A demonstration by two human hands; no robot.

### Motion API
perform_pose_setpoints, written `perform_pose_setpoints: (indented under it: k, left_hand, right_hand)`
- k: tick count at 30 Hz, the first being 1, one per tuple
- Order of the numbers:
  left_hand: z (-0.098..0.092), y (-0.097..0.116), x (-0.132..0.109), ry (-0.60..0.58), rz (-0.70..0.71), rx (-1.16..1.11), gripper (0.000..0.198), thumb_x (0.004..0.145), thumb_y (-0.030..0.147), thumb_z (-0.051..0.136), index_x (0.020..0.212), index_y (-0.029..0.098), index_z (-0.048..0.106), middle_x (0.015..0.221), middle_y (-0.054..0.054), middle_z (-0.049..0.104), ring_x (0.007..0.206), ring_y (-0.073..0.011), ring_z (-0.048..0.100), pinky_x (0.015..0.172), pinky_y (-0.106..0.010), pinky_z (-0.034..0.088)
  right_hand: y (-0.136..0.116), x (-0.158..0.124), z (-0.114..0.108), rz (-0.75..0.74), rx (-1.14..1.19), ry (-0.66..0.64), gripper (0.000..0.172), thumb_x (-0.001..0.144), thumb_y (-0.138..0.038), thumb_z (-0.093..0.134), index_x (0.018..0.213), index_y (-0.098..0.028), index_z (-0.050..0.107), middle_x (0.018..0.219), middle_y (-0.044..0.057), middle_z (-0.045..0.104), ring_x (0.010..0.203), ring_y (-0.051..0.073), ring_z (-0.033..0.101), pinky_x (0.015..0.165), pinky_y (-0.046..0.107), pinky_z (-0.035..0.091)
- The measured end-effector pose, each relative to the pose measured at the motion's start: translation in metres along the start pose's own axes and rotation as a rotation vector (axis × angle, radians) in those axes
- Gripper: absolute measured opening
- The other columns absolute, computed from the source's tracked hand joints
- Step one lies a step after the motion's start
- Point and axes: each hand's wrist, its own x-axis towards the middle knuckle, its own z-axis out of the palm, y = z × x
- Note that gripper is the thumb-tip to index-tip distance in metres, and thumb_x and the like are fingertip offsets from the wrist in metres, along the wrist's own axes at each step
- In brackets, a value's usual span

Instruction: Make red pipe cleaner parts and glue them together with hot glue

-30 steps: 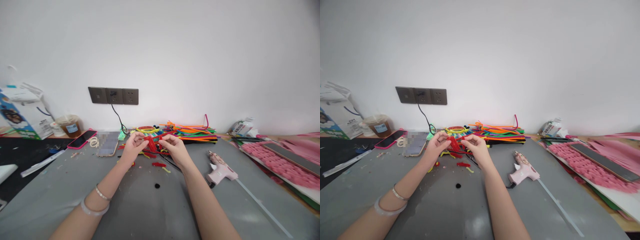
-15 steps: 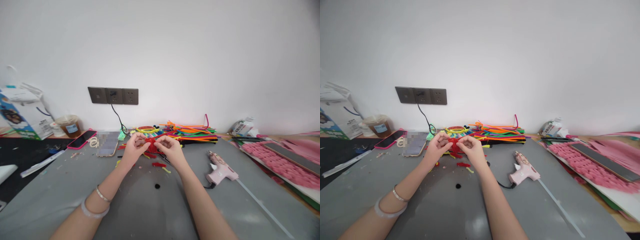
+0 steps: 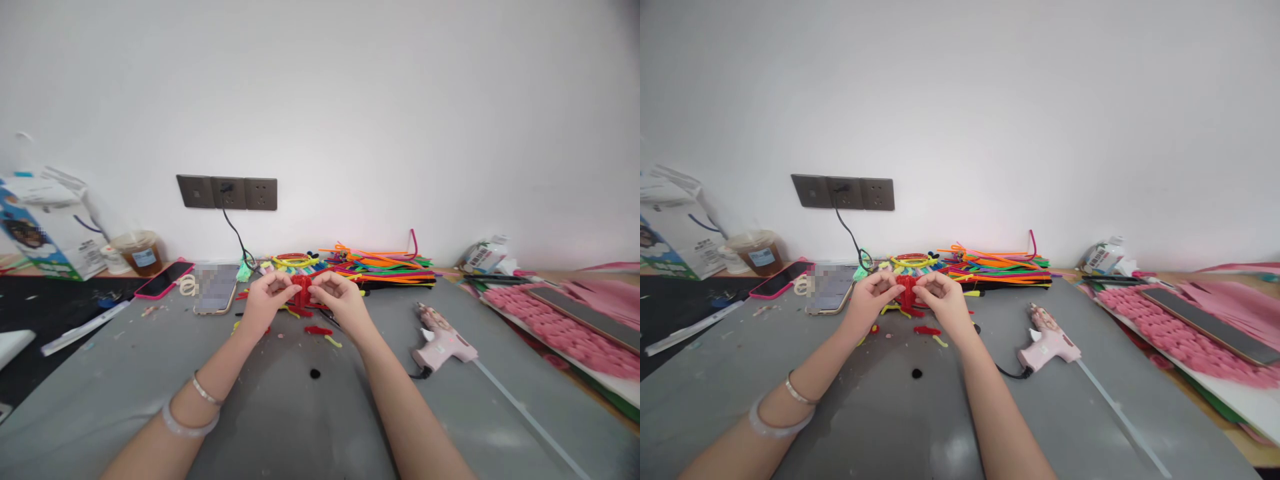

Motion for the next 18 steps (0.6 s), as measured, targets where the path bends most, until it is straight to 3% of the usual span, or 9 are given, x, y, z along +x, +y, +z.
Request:
perform_pose_setpoints:
  k: [6, 11, 18]
  left_hand:
    - [-0.0007, -0.0015, 0.0000, -0.021, -0.018, -0.024, 0.023, 0.068, 0.035, 0.083, 0.069, 0.018, 0.067, 0.073, 0.000, 0.064, 0.069, -0.0144, 0.060, 0.067, -0.026, 0.051]
    - [-0.0013, -0.0048, -0.0004, -0.019, -0.084, -0.124, 0.031, 0.076, 0.047, 0.074, 0.076, 0.017, 0.073, 0.094, -0.006, 0.069, 0.082, -0.0181, 0.066, 0.075, -0.032, 0.058]
    - [-0.0003, -0.0027, 0.0002, -0.058, -0.121, -0.224, 0.030, 0.065, 0.028, 0.087, 0.086, 0.018, 0.067, 0.087, -0.001, 0.070, 0.080, -0.0146, 0.067, 0.071, -0.025, 0.056]
  right_hand:
    - [0.0016, 0.0007, -0.0024, 0.046, 0.071, 0.009, 0.035, 0.059, -0.044, 0.088, 0.072, -0.021, 0.065, 0.074, -0.001, 0.064, 0.067, 0.014, 0.060, 0.067, 0.030, 0.058]
    - [-0.0013, 0.0006, -0.0037, 0.075, 0.123, 0.049, 0.035, 0.058, -0.043, 0.089, 0.072, -0.020, 0.067, 0.072, -0.002, 0.065, 0.063, 0.011, 0.058, 0.063, 0.025, 0.057]
    - [-0.0010, 0.0003, -0.0043, 0.096, 0.171, 0.023, 0.032, 0.061, -0.042, 0.088, 0.072, -0.020, 0.068, 0.067, -0.002, 0.065, 0.059, 0.011, 0.058, 0.062, 0.024, 0.053]
